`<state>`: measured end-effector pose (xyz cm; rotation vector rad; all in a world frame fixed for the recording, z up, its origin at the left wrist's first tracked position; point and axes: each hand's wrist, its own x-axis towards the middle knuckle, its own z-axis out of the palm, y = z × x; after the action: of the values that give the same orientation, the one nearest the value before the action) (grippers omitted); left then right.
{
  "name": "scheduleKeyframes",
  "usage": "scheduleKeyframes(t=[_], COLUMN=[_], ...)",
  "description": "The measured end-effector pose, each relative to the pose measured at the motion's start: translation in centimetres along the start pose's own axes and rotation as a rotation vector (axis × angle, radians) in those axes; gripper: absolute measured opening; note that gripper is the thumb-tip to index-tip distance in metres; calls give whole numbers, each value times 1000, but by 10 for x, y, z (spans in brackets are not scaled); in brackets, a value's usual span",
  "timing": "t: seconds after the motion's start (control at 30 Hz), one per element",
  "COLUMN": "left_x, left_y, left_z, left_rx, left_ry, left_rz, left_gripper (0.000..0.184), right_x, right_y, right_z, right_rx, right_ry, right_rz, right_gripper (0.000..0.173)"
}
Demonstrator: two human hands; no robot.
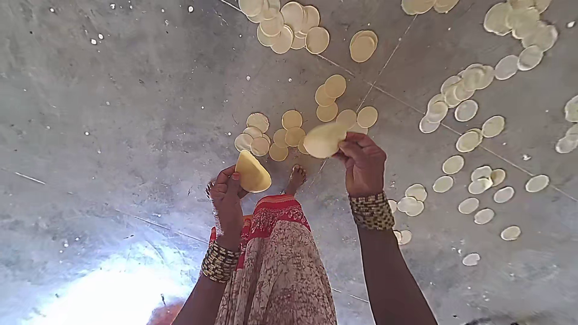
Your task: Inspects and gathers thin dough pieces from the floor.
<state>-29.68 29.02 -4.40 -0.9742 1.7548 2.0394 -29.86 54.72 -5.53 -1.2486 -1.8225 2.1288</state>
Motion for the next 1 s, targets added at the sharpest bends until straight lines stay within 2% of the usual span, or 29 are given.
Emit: scheduleKeyframes(t=[0.07,0.17,0.2,0.23,0.27,0.33,0.43,0.5,0.63,0.73,1.0], left_x=[-2,-3,-4,-4,-4,-5,-9,-13,-21,-23,-24], left_y=[-2,-6,-8,-9,-9,-11,-17,-18,-12,-8,0], left_z=[-1,-3,-4,-4,-3,-3,-1,2,3,-2,-7], left_rx=[17,17,12,9,8,9,69,145,251,209,-80], left_ry=[-18,-44,-50,-57,-61,-75,-114,-139,-135,-183,-181], left_rz=[-3,18,26,34,40,58,145,243,338,352,196], left_gripper=[21,20,21,21,20,20,20,21,22,28,17], right_x=[16,48,55,58,55,25,-43,-74,-94,-96,-101], right_y=[-6,7,18,27,34,39,31,29,28,25,21], right_z=[18,35,34,31,30,39,72,91,113,115,108], right_rx=[47,55,-22,-143,-250,-331,-202,-136,-148,-91,62], right_ry=[-31,80,107,84,33,-74,-267,-364,-290,-274,-345], right_rz=[-23,-3,41,91,121,93,83,75,8,-3,82], right_gripper=[20,13,17,29,36,31,12,11,14,10,8])
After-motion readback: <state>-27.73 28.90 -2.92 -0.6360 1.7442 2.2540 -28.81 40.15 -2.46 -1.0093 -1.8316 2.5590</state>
